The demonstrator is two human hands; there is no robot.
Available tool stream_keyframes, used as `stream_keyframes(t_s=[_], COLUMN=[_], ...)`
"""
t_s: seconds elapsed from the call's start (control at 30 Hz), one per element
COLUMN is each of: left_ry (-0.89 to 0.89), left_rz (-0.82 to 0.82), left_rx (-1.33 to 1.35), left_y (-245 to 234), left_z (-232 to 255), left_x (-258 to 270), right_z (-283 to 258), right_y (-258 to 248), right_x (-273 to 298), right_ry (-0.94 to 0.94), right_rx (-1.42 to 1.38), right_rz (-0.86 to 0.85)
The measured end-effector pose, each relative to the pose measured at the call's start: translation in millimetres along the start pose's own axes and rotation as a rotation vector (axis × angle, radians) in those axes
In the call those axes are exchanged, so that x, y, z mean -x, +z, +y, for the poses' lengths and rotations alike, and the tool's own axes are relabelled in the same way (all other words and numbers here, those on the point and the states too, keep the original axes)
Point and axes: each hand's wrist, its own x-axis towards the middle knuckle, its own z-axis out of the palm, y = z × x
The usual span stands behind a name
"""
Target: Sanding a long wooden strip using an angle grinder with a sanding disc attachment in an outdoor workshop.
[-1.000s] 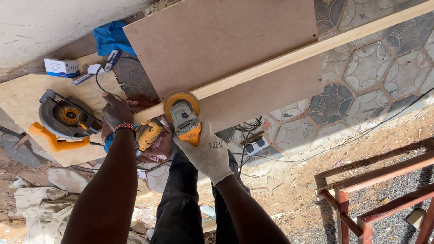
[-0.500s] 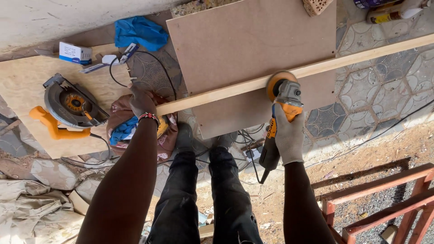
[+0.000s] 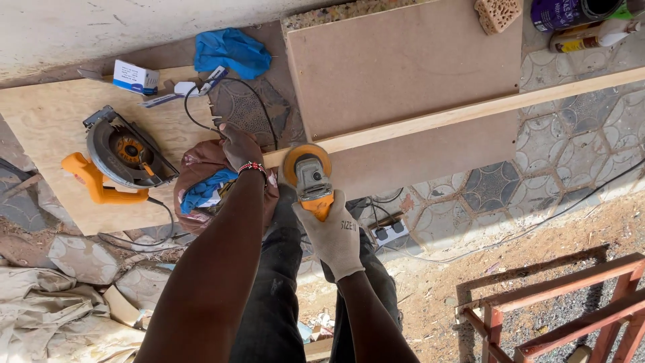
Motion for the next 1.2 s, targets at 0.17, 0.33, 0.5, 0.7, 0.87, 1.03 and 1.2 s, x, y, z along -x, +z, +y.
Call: stream_keyframes(t_s=[0.17, 0.33, 0.5, 0.7, 0.87, 1.03, 1.2], left_ry=[0.018, -0.048, 0.018, 0.057, 0.095, 0.143, 0.261], left_rz=[-0.021, 0.045, 0.039, 0.071, 0.117, 0.208, 0.285], left_rx=[-0.055, -0.034, 0.029, 0.025, -0.101, -0.114, -0.177], left_y=[-12.3, -3.8, -23.2, -20.6, -21.5, -23.0, -33.5], left_z=[47.1, 9.1, 56.2, 41.9, 24.7, -9.4, 4.5], left_x=[49.5, 7.7, 57.9, 40.3, 15.9, -25.4, 9.2], right_z=[25.8, 42.9, 42.6, -4.0, 31.1, 55.3, 81.7], right_y=[-58.4, -116.1, -75.2, -49.6, -121.8, -245.5, -338.9], right_x=[-34.7, -60.4, -47.7, -21.6, -75.2, -128.3, -169.1], right_ry=[0.009, 0.062, 0.099, 0.012, 0.077, 0.178, 0.033], right_rx=[-0.039, -0.127, -0.059, 0.004, -0.091, -0.136, -0.378], right_rz=[0.147, 0.297, 0.149, -0.050, 0.074, 0.293, 0.515])
